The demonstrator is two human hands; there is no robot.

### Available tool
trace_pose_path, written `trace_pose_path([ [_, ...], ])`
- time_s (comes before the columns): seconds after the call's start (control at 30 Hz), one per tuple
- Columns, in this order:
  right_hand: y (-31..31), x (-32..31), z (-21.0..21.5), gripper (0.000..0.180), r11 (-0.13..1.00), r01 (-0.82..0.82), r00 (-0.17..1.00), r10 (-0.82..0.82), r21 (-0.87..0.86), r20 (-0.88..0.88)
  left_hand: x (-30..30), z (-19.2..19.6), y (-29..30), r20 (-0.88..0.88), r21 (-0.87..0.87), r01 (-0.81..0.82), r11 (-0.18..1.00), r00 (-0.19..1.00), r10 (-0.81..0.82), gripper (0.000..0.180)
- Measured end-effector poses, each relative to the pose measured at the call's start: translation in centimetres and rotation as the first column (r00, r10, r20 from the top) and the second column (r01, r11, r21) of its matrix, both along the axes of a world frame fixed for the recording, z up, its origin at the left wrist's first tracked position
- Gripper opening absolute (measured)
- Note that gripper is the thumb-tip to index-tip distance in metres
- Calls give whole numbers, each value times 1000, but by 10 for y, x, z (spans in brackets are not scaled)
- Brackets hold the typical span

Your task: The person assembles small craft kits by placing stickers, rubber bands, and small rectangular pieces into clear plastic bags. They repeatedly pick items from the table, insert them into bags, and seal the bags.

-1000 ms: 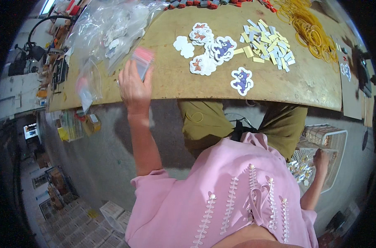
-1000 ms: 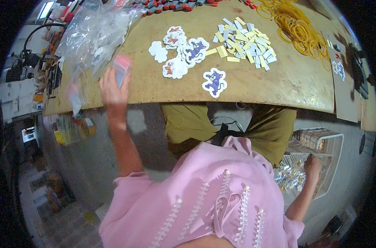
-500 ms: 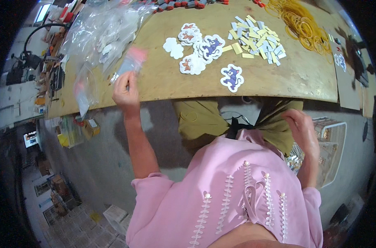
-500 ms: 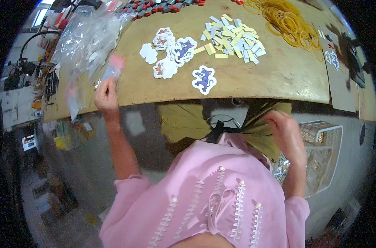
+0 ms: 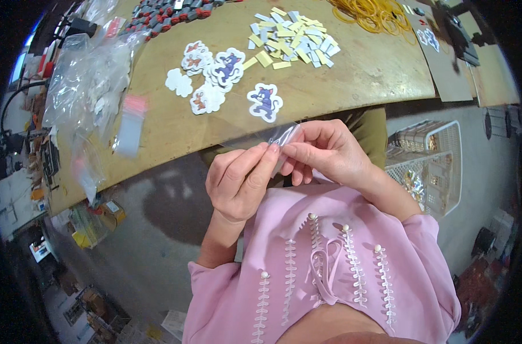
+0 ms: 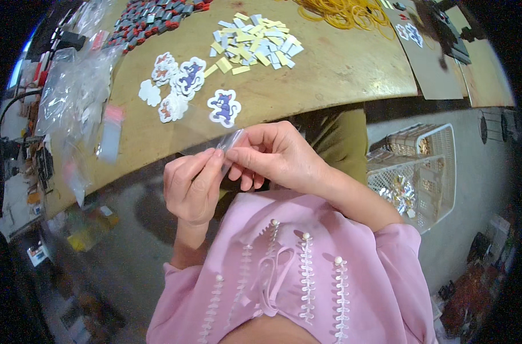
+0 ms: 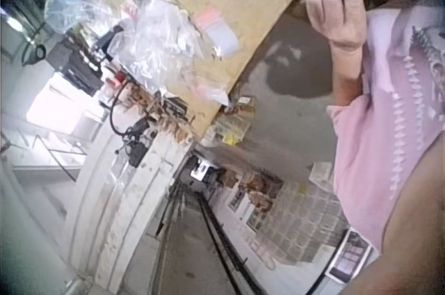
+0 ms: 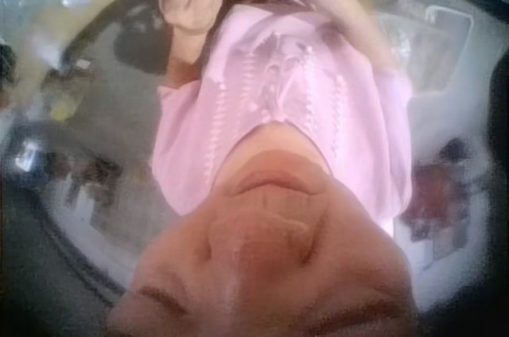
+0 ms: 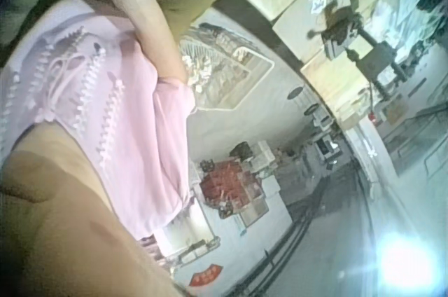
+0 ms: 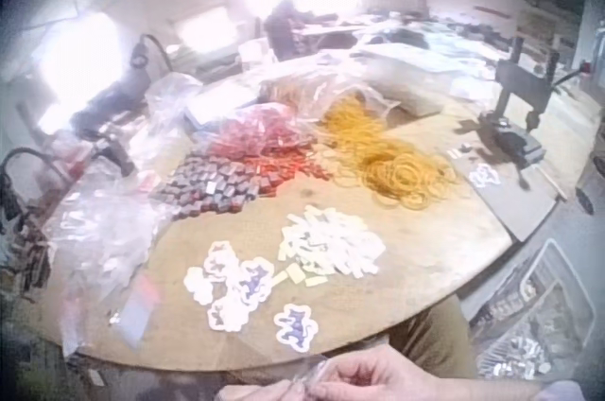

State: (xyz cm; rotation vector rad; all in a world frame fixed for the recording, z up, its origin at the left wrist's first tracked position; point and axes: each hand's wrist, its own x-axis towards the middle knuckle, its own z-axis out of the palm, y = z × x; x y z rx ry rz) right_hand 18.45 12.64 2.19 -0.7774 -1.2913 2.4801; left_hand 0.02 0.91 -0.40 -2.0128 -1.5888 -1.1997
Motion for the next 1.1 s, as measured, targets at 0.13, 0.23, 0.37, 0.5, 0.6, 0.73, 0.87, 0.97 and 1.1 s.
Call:
trace_pose_path([
  [0.13, 2, 10, -7, 19, 995, 76, 997, -76, -69, 3, 2, -1, 13, 55, -132, 17, 991, 998, -9, 38],
  [0.23, 2, 15, -18, 17, 990, 139, 990, -139, -8, 17, 8, 1, 19, 344, -228, 66, 971, 939, 17, 32],
  [0.37, -2, 15, -20, 17, 976, 199, 980, -201, 86, 11, 22, 21, 17, 663, -454, 274, 848, 740, 116, 25],
  [0.5, -14, 15, -26, 16, 924, 259, 962, -274, 280, 14, 29, 17, 17, 625, -458, 239, 856, 772, 119, 19],
  [0.6, -20, 29, -33, 17, 875, 233, 956, -286, 425, 64, 39, 5, 16, 614, -485, 217, 847, 774, 153, 12],
  [0.73, -28, 37, -42, 23, 920, 236, 950, -287, 313, 126, 60, -18, 13, 651, -500, 207, 841, 730, 207, 15],
  [0.87, -26, 43, -41, 28, 970, 233, 958, -242, 73, 156, 53, -21, 17, 589, -436, 148, 888, 793, 157, 19],
  [0.97, -18, 47, -45, 27, 955, 266, 960, -249, -135, 130, 46, -21, 17, 385, -290, 216, 932, 918, -92, 26],
  [1.1, -16, 50, -44, 23, 926, 311, 949, -288, -214, 131, 51, -23, 12, 387, -399, 268, 877, 916, -104, 9],
])
